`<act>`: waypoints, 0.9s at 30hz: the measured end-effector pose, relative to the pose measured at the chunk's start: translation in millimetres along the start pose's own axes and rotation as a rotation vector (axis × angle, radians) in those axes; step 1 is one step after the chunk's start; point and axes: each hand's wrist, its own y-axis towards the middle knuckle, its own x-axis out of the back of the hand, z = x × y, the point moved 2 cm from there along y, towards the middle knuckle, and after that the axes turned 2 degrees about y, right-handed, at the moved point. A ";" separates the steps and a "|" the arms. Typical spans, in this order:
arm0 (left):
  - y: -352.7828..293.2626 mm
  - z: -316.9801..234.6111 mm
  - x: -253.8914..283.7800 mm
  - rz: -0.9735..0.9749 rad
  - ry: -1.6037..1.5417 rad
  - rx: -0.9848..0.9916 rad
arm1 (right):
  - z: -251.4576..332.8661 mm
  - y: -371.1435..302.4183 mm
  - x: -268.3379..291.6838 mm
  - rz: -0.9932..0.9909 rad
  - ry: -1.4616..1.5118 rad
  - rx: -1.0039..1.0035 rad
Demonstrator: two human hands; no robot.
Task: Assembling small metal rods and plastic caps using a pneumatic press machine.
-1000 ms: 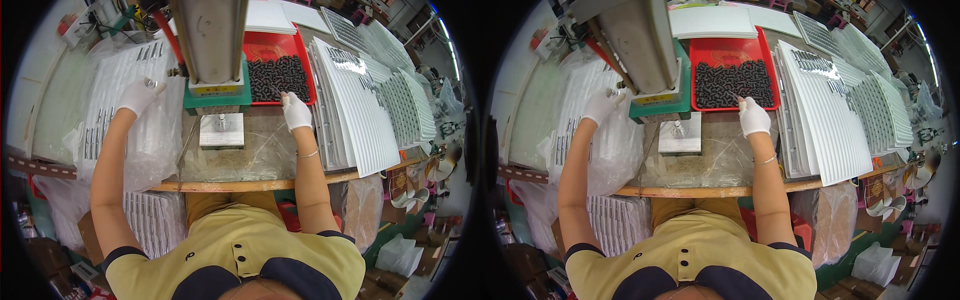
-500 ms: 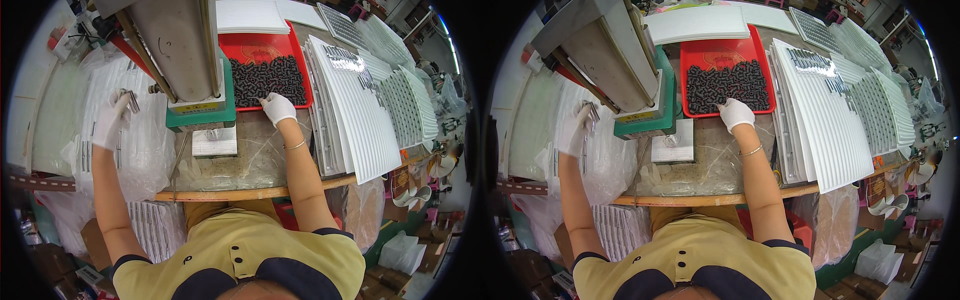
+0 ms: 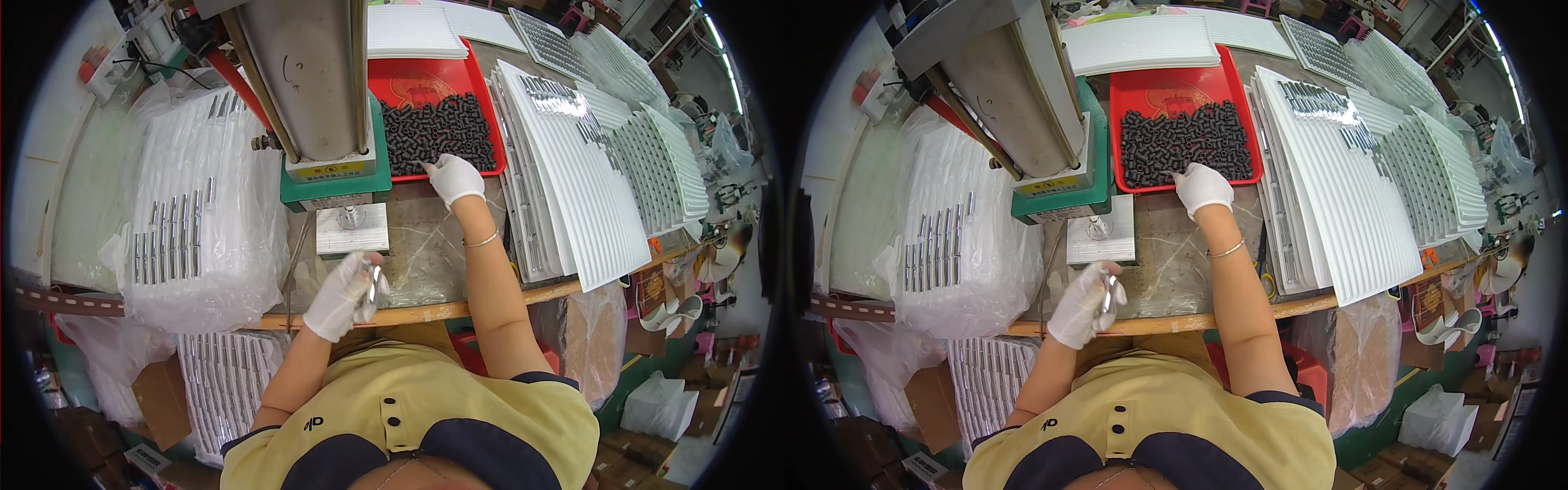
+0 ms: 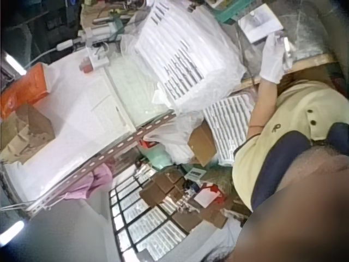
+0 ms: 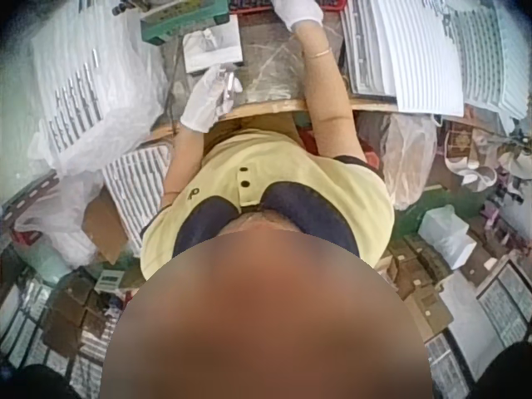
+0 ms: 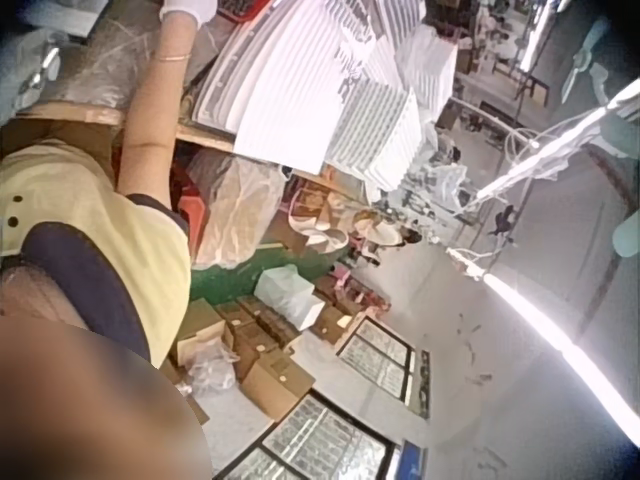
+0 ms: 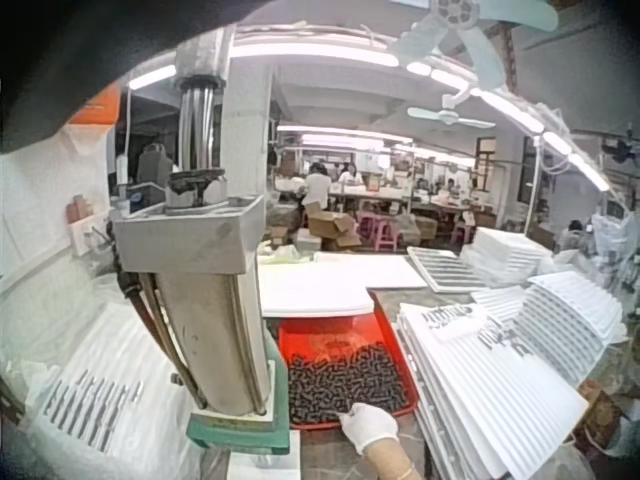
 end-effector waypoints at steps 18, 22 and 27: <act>24.6 -2.5 13.3 -0.350 0.608 -0.220 | -0.1 -28.1 17.7 -0.069 0.436 0.357; 46.3 -13.1 13.5 -0.421 0.567 -0.412 | 5.8 -101.5 49.4 0.115 0.613 0.525; 56.1 -11.4 -8.9 -0.335 0.595 -0.451 | 4.3 -132.1 71.8 -0.008 0.293 0.598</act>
